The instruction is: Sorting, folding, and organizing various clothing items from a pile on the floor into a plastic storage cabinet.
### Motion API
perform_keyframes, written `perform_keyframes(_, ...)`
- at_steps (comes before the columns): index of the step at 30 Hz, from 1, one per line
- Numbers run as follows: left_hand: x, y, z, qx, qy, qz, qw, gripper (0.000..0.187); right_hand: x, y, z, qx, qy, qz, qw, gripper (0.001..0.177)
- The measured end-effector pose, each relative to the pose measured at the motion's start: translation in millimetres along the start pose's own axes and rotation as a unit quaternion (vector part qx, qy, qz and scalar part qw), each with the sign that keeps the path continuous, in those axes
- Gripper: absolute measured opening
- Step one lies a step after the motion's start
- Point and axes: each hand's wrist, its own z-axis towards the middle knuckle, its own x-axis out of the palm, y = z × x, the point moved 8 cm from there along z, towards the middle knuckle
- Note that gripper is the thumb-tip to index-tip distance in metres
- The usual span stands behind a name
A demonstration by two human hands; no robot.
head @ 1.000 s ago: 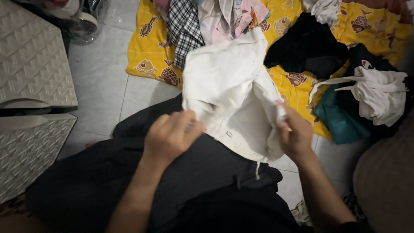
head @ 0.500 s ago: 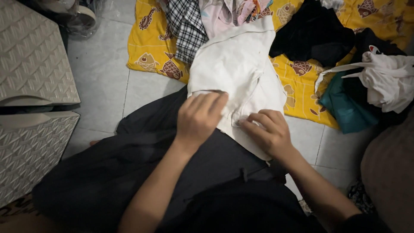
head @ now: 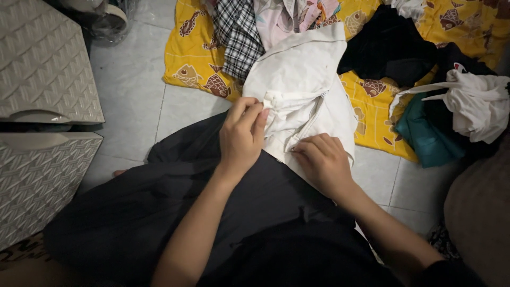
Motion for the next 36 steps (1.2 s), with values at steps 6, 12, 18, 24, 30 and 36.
perform_keyframes(6,3,1,2,-0.022,0.016,-0.069,0.997,0.022,-11,-11,12,0.163,0.057,0.145,0.974,0.008)
perform_keyframes(12,10,-6,1,-0.031,0.067,-0.136,0.988,0.014,-20,-7,20,0.184,0.035,0.186,0.964,0.006)
perform_keyframes(18,13,-33,-2,0.035,0.128,-0.136,0.982,0.019,-22,-9,22,0.195,0.018,0.187,0.963,0.004)
perform_keyframes(24,12,-52,-4,0.132,0.108,-0.037,0.985,0.021,-19,-16,14,0.2,-0.004,0.182,0.963,0.005)
perform_keyframes(30,11,-62,-7,0.189,0.065,0.076,0.977,0.019,-13,-17,8,0.193,-0.05,0.207,0.958,0.013)
perform_keyframes(36,13,-57,-9,0.158,0.085,0.075,0.981,0.014,-4,-19,0,0.165,-0.078,0.215,0.959,0.027)
